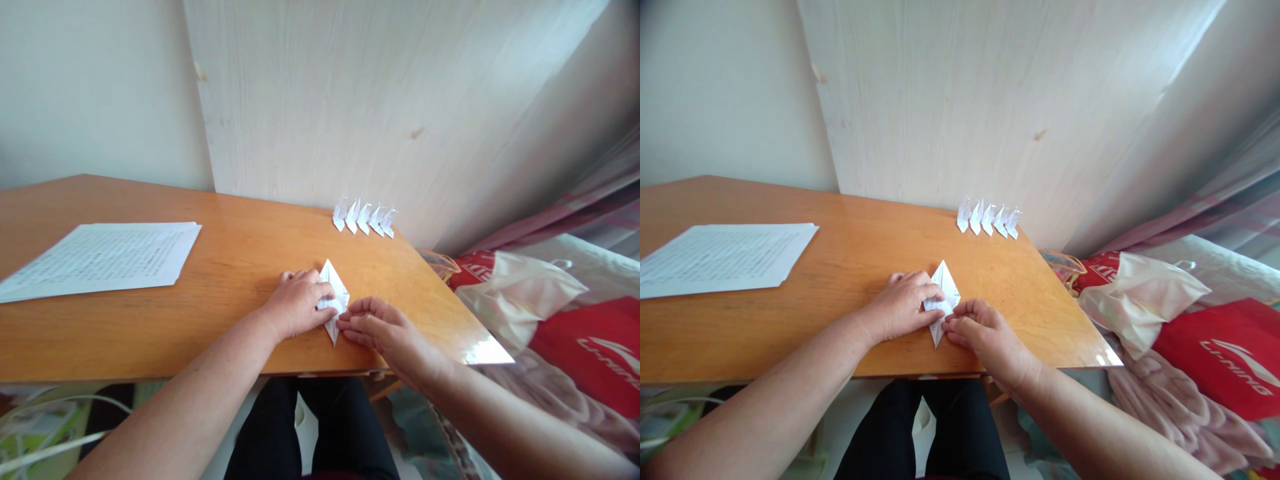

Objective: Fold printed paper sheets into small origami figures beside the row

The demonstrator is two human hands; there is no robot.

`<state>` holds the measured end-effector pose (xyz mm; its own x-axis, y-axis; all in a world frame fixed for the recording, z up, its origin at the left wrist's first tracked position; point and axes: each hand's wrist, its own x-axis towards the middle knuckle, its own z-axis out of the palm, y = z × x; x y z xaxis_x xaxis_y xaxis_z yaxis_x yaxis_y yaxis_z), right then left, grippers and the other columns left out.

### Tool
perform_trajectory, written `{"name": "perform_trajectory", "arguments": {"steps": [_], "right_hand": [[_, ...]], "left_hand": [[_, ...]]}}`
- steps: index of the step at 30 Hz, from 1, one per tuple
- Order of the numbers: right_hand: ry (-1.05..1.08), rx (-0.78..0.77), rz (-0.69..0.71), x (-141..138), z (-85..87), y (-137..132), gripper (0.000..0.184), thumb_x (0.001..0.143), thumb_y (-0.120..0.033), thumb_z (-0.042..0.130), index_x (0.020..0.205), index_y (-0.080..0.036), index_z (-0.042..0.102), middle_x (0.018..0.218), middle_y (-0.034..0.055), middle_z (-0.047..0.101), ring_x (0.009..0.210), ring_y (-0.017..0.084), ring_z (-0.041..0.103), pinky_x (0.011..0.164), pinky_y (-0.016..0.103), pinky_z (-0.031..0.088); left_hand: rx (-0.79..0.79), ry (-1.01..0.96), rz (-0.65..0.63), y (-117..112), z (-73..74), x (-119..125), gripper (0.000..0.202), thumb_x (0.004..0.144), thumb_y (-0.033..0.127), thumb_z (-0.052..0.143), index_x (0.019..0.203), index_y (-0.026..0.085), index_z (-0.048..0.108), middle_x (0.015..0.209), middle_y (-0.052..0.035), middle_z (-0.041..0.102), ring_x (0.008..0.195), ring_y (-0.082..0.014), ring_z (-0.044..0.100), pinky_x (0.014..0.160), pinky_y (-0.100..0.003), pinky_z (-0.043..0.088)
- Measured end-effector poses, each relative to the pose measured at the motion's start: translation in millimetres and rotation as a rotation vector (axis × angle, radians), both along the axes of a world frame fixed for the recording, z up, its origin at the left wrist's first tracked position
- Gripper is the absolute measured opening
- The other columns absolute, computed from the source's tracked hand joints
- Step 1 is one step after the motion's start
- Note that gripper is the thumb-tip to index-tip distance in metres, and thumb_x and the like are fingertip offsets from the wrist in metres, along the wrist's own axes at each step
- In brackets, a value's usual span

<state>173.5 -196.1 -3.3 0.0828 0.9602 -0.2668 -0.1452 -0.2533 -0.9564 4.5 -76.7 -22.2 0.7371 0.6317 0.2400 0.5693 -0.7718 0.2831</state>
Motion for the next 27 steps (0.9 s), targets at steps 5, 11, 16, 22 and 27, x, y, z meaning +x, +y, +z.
{"name": "perform_trajectory", "arguments": {"steps": [5, 11, 16, 22, 27], "right_hand": [[-0.122, 0.002, 0.053, -3.4, 6.8, -5.3, 0.023, 0.078, -0.033, 0.074, 0.091, -0.020, 0.060, 0.092, 0.0055, 0.071, 0.092, 0.021, 0.068, 0.086, 0.036, 0.052], [-0.214, 0.051, 0.094, -5.3, 11.7, -10.4, 0.017, 0.077, -0.029, 0.072, 0.089, -0.022, 0.062, 0.094, 0.0050, 0.070, 0.092, 0.022, 0.066, 0.085, 0.037, 0.050], [-0.264, 0.049, 0.119, -7.1, 13.6, -13.5, 0.016, 0.078, -0.030, 0.070, 0.089, -0.022, 0.062, 0.097, 0.0059, 0.069, 0.093, 0.022, 0.064, 0.080, 0.036, 0.048], [-0.300, 0.051, 0.142, -7.7, 12.2, -14.8, 0.017, 0.079, -0.031, 0.068, 0.091, -0.022, 0.061, 0.096, 0.0056, 0.069, 0.094, 0.022, 0.063, 0.079, 0.035, 0.047], [-0.270, 0.055, 0.163, -7.3, 10.5, -17.3, 0.016, 0.081, -0.031, 0.067, 0.093, -0.023, 0.061, 0.097, 0.0050, 0.068, 0.095, 0.022, 0.062, 0.080, 0.034, 0.046]], "left_hand": [[-0.002, 0.011, 0.003, 0.1, -0.2, 0.3, 0.026, 0.085, 0.050, 0.064, 0.104, 0.033, 0.070, 0.113, -0.0056, 0.061, 0.109, -0.0307, 0.056, 0.091, -0.046, 0.036], [-0.020, 0.005, 0.009, -0.9, 1.0, 1.2, 0.024, 0.084, 0.047, 0.065, 0.103, 0.033, 0.070, 0.112, -0.0050, 0.062, 0.108, -0.0300, 0.057, 0.092, -0.046, 0.036], [-0.024, -0.007, 0.016, -0.7, -0.3, 0.5, 0.023, 0.083, 0.046, 0.066, 0.102, 0.034, 0.070, 0.113, -0.0045, 0.061, 0.108, -0.0303, 0.056, 0.092, -0.045, 0.036], [-0.028, -0.017, 0.008, -0.9, -0.5, 0.2, 0.021, 0.084, 0.046, 0.065, 0.101, 0.034, 0.070, 0.112, -0.0043, 0.061, 0.106, -0.0294, 0.056, 0.091, -0.044, 0.035], [-0.028, -0.020, 0.001, 0.0, -1.1, -0.2, 0.022, 0.084, 0.047, 0.064, 0.102, 0.035, 0.070, 0.111, -0.0042, 0.062, 0.105, -0.0294, 0.057, 0.091, -0.045, 0.035]]}}
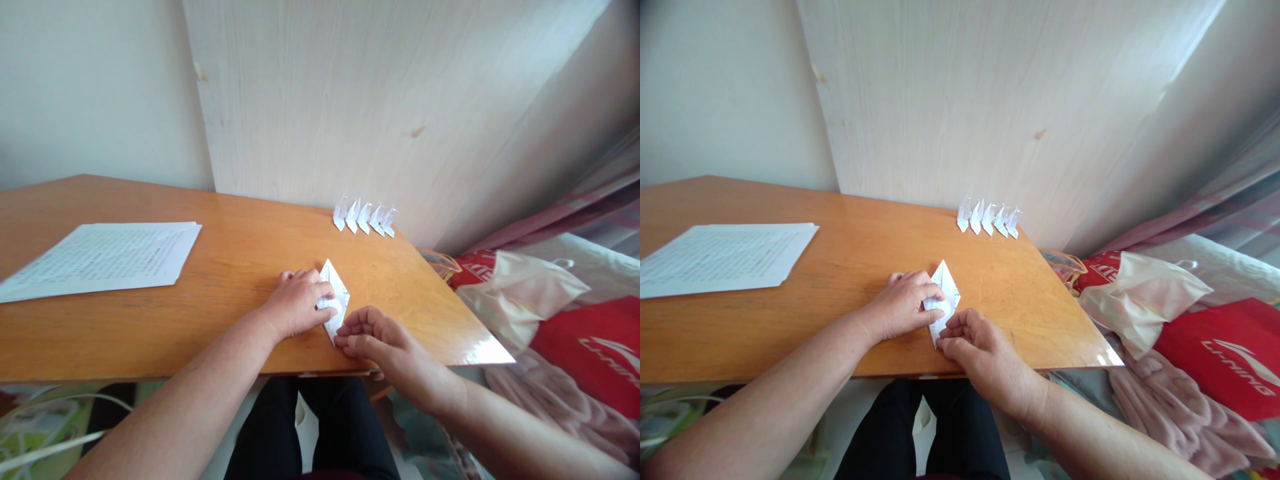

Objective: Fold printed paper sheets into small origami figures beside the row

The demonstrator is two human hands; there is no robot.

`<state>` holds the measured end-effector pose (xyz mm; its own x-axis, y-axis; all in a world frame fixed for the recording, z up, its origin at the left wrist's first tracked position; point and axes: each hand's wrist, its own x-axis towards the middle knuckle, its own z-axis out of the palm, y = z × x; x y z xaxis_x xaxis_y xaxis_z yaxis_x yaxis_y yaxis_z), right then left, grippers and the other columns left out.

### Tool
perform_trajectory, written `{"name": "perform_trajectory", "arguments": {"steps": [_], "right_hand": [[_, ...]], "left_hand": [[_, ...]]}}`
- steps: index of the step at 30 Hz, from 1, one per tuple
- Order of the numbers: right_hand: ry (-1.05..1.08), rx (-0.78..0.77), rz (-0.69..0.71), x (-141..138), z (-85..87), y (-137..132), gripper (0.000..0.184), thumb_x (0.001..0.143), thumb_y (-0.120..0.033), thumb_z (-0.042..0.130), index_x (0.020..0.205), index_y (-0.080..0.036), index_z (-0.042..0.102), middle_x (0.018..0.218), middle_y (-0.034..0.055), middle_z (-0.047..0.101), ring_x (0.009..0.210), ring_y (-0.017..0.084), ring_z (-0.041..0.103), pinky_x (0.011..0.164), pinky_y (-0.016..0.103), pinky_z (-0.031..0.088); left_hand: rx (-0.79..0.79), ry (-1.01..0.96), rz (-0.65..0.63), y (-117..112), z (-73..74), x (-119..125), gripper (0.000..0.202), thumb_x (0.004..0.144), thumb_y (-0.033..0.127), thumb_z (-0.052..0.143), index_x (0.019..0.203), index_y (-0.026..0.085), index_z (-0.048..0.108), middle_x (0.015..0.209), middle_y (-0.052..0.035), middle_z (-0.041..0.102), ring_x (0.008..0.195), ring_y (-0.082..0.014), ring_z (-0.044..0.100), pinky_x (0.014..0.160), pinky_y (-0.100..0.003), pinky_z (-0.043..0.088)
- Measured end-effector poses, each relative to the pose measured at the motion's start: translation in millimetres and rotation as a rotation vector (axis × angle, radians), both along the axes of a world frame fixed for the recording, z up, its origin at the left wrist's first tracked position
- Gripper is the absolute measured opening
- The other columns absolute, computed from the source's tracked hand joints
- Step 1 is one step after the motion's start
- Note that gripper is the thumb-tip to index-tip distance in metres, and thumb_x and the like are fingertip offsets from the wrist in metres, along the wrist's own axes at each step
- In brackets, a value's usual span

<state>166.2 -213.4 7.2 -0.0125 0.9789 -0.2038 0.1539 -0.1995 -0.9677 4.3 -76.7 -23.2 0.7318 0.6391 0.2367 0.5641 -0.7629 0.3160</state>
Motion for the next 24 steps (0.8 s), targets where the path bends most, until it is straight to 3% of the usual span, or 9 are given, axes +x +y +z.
{"name": "perform_trajectory", "arguments": {"steps": [18, 24], "right_hand": [[-0.042, 0.107, 0.071, -5.0, -2.4, -14.8, 0.017, 0.091, -0.032, 0.061, 0.101, -0.020, 0.054, 0.103, 0.0066, 0.065, 0.098, 0.020, 0.062, 0.086, 0.036, 0.049], [-0.041, 0.111, 0.092, 1.9, -2.6, -13.6, 0.016, 0.091, -0.033, 0.059, 0.099, -0.019, 0.056, 0.097, 0.0052, 0.066, 0.093, 0.019, 0.063, 0.083, 0.034, 0.051]], "left_hand": [[0.009, 0.020, 0.012, 0.1, 0.8, 0.5, 0.026, 0.084, 0.050, 0.064, 0.104, 0.034, 0.071, 0.111, -0.0045, 0.062, 0.107, -0.0305, 0.056, 0.091, -0.044, 0.035], [0.019, 0.024, 0.013, 0.1, 0.3, 0.5, 0.026, 0.085, 0.050, 0.063, 0.104, 0.034, 0.071, 0.111, -0.0045, 0.061, 0.107, -0.0304, 0.056, 0.091, -0.045, 0.035]]}}
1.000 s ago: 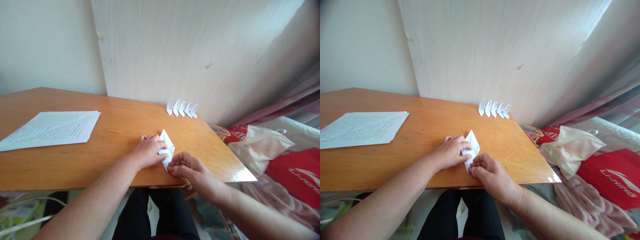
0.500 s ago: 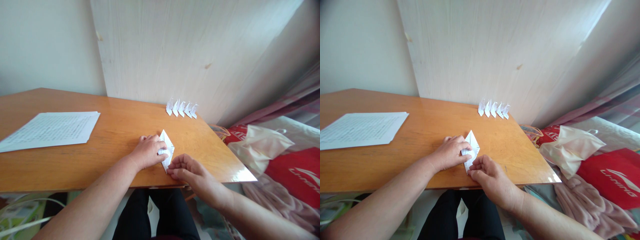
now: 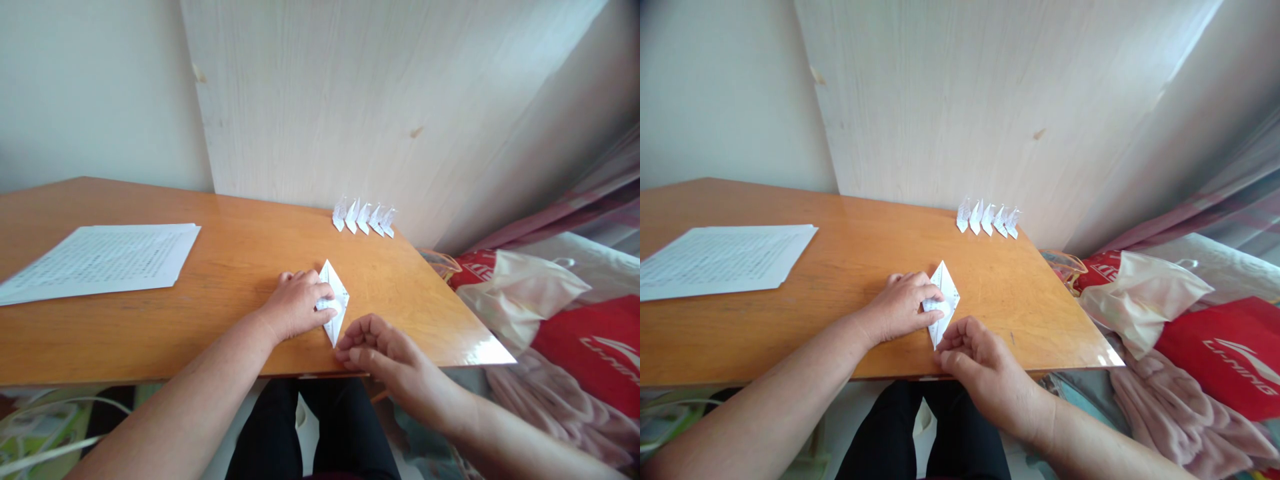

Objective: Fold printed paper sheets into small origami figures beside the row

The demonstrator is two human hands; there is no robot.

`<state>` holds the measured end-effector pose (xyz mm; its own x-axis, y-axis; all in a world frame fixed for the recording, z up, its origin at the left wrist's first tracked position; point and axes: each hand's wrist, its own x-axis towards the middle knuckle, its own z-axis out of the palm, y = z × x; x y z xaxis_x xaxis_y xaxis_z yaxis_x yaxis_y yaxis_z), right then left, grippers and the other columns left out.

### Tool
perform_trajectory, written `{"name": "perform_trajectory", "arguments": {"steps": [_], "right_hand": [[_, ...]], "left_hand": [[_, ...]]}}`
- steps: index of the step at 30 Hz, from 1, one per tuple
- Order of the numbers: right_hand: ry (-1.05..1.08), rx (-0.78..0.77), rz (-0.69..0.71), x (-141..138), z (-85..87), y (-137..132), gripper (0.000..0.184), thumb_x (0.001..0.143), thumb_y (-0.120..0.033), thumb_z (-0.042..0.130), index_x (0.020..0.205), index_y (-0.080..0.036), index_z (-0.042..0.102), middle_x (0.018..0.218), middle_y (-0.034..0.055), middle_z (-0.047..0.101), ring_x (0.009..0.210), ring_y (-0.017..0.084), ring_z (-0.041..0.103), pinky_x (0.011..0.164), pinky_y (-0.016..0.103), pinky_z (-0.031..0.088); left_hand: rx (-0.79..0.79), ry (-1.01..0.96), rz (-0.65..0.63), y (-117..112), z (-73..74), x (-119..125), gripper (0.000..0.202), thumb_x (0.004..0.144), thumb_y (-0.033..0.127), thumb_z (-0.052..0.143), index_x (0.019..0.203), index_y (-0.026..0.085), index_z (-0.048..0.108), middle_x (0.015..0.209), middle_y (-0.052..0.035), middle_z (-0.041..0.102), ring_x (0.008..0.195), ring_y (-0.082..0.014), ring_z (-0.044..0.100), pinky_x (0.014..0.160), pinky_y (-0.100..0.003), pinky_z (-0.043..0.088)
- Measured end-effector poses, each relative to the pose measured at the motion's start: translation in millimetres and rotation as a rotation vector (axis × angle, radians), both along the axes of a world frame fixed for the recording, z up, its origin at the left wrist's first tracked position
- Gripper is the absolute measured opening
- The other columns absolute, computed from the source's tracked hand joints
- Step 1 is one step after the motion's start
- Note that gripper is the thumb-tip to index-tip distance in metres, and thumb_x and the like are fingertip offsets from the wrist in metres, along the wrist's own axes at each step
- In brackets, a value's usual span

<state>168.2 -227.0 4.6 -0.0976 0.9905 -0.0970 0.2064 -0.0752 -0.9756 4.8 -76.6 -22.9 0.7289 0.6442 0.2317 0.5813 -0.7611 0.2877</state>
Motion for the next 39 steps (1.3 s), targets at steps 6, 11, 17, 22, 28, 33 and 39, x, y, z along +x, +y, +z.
{"name": "perform_trajectory", "arguments": {"steps": [6, 11, 17, 22, 28, 33, 39], "right_hand": [[-0.431, 0.295, -0.037, 17.0, -5.2, 12.4, 0.018, 0.097, -0.028, 0.051, 0.108, -0.021, 0.063, 0.103, 0.0050, 0.069, 0.096, 0.019, 0.063, 0.087, 0.036, 0.050], [-0.824, 0.588, 0.247, 9.2, -1.0, 4.3, 0.036, 0.098, -0.026, 0.052, 0.134, -0.022, 0.057, 0.131, 0.0084, 0.061, 0.120, 0.024, 0.053, 0.104, 0.042, 0.045], [-1.047, 0.673, 0.245, 8.9, -10.5, -0.2, 0.046, 0.095, -0.040, 0.059, 0.137, -0.022, 0.057, 0.136, 0.0109, 0.057, 0.126, 0.031, 0.047, 0.106, 0.052, 0.042], [-1.104, 0.729, 0.214, 12.8, -15.7, -0.6, 0.047, 0.094, -0.048, 0.058, 0.134, -0.022, 0.061, 0.132, 0.0116, 0.060, 0.122, 0.032, 0.050, 0.105, 0.055, 0.042], [-1.168, 0.726, 0.229, 11.8, -17.8, -4.4, 0.052, 0.094, -0.052, 0.058, 0.136, -0.021, 0.060, 0.140, 0.0103, 0.058, 0.134, 0.034, 0.045, 0.113, 0.056, 0.036], [-1.122, 0.710, 0.298, 11.6, -21.8, -5.8, 0.061, 0.095, -0.050, 0.056, 0.144, -0.015, 0.051, 0.146, 0.0131, 0.054, 0.141, 0.031, 0.041, 0.122, 0.055, 0.023], [-1.063, 0.683, 0.323, 13.2, -20.4, -4.0, 0.065, 0.095, -0.052, 0.055, 0.147, -0.015, 0.047, 0.146, 0.0141, 0.054, 0.139, 0.030, 0.045, 0.124, 0.056, 0.014]], "left_hand": [[-0.002, -0.012, -0.009, -0.1, -0.4, -0.6, 0.026, 0.085, 0.050, 0.065, 0.105, 0.034, 0.071, 0.111, -0.0046, 0.062, 0.108, -0.0300, 0.056, 0.092, -0.044, 0.035], [0.020, -0.028, -0.014, -0.8, -0.2, -1.0, 0.023, 0.086, 0.049, 0.064, 0.103, 0.035, 0.071, 0.111, -0.0039, 0.062, 0.105, -0.0287, 0.058, 0.090, -0.043, 0.036], [0.019, -0.030, -0.013, -2.1, 1.1, -0.7, 0.022, 0.085, 0.046, 0.066, 0.103, 0.035, 0.071, 0.110, -0.0029, 0.063, 0.104, -0.0274, 0.058, 0.089, -0.043, 0.036], [0.028, -0.031, -0.013, -1.6, 0.0, -1.0, 0.022, 0.085, 0.047, 0.066, 0.103, 0.035, 0.071, 0.111, -0.0032, 0.062, 0.105, -0.0279, 0.058, 0.091, -0.044, 0.036], [0.022, -0.029, -0.011, -0.9, -0.8, -0.7, 0.022, 0.085, 0.047, 0.067, 0.103, 0.035, 0.071, 0.112, -0.0034, 0.063, 0.106, -0.0282, 0.058, 0.092, -0.045, 0.036], [0.006, -0.023, -0.011, -1.9, 1.9, -1.4, 0.023, 0.085, 0.045, 0.066, 0.104, 0.033, 0.072, 0.111, -0.0041, 0.065, 0.107, -0.0275, 0.060, 0.092, -0.043, 0.037], [-0.049, -0.005, -0.021, -3.2, 11.3, -8.5, 0.040, 0.081, 0.049, 0.070, 0.118, 0.035, 0.068, 0.119, -0.0030, 0.066, 0.111, -0.0280, 0.060, 0.095, -0.042, 0.037]]}}
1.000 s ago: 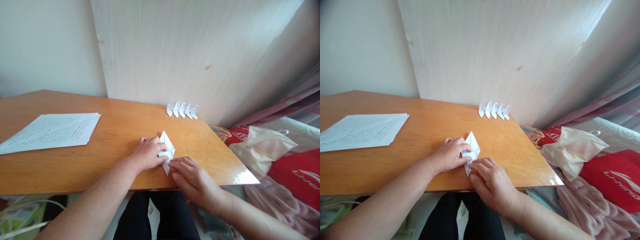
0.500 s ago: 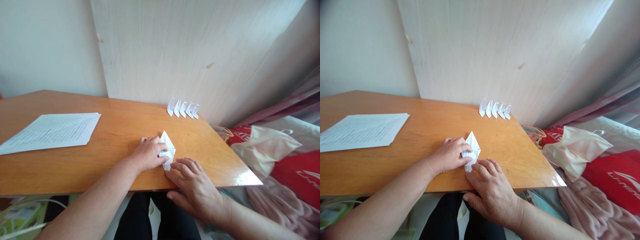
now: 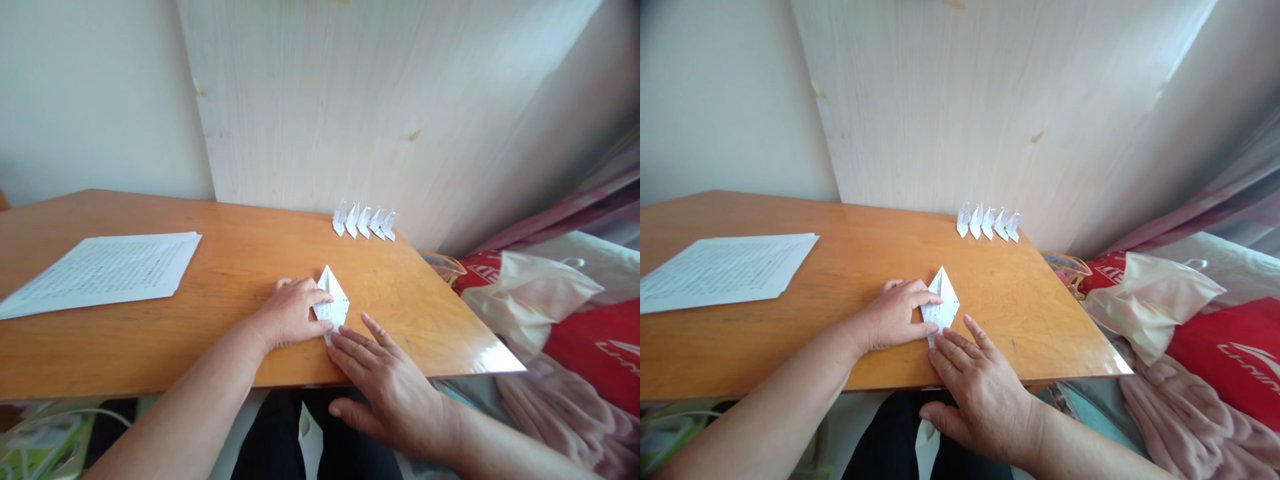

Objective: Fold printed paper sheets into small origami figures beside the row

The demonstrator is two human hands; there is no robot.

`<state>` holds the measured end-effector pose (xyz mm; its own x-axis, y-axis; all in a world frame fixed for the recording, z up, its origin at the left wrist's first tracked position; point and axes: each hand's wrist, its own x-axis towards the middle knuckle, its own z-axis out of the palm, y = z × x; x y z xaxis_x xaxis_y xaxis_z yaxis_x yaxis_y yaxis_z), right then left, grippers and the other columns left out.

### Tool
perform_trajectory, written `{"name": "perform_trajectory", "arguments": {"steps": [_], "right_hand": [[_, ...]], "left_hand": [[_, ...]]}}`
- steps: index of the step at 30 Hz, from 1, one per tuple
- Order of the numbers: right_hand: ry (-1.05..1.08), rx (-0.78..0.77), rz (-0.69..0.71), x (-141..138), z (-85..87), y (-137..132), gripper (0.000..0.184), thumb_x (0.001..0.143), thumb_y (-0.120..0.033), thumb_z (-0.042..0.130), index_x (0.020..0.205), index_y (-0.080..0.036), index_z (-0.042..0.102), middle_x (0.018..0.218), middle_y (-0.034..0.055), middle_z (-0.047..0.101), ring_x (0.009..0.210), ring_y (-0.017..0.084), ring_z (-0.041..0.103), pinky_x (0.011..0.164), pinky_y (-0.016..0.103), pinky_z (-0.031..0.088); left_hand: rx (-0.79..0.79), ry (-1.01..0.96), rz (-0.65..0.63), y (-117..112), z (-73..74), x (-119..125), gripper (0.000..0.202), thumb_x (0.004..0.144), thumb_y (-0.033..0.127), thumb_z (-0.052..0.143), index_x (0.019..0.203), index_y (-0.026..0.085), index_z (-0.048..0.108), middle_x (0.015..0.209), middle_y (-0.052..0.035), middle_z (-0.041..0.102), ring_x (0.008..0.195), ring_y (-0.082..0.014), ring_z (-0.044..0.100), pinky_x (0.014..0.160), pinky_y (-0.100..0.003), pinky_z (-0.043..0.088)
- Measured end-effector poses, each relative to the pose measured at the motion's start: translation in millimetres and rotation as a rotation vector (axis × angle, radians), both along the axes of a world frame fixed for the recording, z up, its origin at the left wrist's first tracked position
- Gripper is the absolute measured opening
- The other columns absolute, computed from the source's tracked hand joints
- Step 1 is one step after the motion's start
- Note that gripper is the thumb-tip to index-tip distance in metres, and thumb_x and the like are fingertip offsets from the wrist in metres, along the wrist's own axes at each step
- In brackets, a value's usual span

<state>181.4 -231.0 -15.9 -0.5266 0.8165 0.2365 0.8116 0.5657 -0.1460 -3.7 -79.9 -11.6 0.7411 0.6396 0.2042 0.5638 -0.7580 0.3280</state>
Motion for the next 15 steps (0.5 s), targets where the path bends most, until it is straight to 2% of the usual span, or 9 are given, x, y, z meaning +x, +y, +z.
{"name": "perform_trajectory", "arguments": {"steps": [4, 8, 11, 15], "right_hand": [[0.004, -0.017, 0.001, 1.5, 0.5, 0.6, 0.065, 0.095, -0.052, 0.055, 0.149, -0.016, 0.045, 0.147, 0.0130, 0.053, 0.139, 0.030, 0.046, 0.124, 0.056, 0.008], [0.011, -0.030, 0.008, 2.7, -1.3, 0.5, 0.065, 0.096, -0.053, 0.054, 0.149, -0.016, 0.045, 0.149, 0.0122, 0.051, 0.141, 0.029, 0.043, 0.124, 0.055, 0.004], [0.028, -0.029, 0.003, 2.6, -2.6, 0.8, 0.065, 0.095, -0.053, 0.056, 0.147, -0.016, 0.048, 0.148, 0.0127, 0.052, 0.140, 0.029, 0.044, 0.124, 0.054, 0.006], [0.049, -0.020, -0.001, 2.6, -3.1, 1.6, 0.062, 0.094, -0.051, 0.057, 0.145, -0.016, 0.050, 0.145, 0.0134, 0.056, 0.139, 0.029, 0.046, 0.125, 0.054, 0.009]], "left_hand": [[-0.075, -0.023, 0.020, 2.1, 2.5, -5.3, 0.061, 0.075, 0.049, 0.075, 0.132, 0.032, 0.057, 0.122, -0.0030, 0.067, 0.114, -0.0280, 0.059, 0.098, -0.041, 0.038], [-0.130, -0.068, 0.035, 7.4, -1.5, -9.6, 0.072, 0.074, 0.046, 0.077, 0.138, 0.033, 0.049, 0.120, -0.0019, 0.068, 0.114, -0.0275, 0.059, 0.099, -0.040, 0.039], [-0.158, -0.089, 0.037, 11.3, -4.0, -11.4, 0.069, 0.078, 0.041, 0.074, 0.140, 0.033, 0.047, 0.122, -0.0012, 0.068, 0.117, -0.0257, 0.060, 0.101, -0.040, 0.039], [-0.178, -0.103, 0.066, 13.5, -3.2, -10.0, 0.054, 0.082, 0.031, 0.066, 0.134, 0.029, 0.052, 0.123, -0.0026, 0.068, 0.118, -0.0241, 0.061, 0.103, -0.040, 0.041]]}}
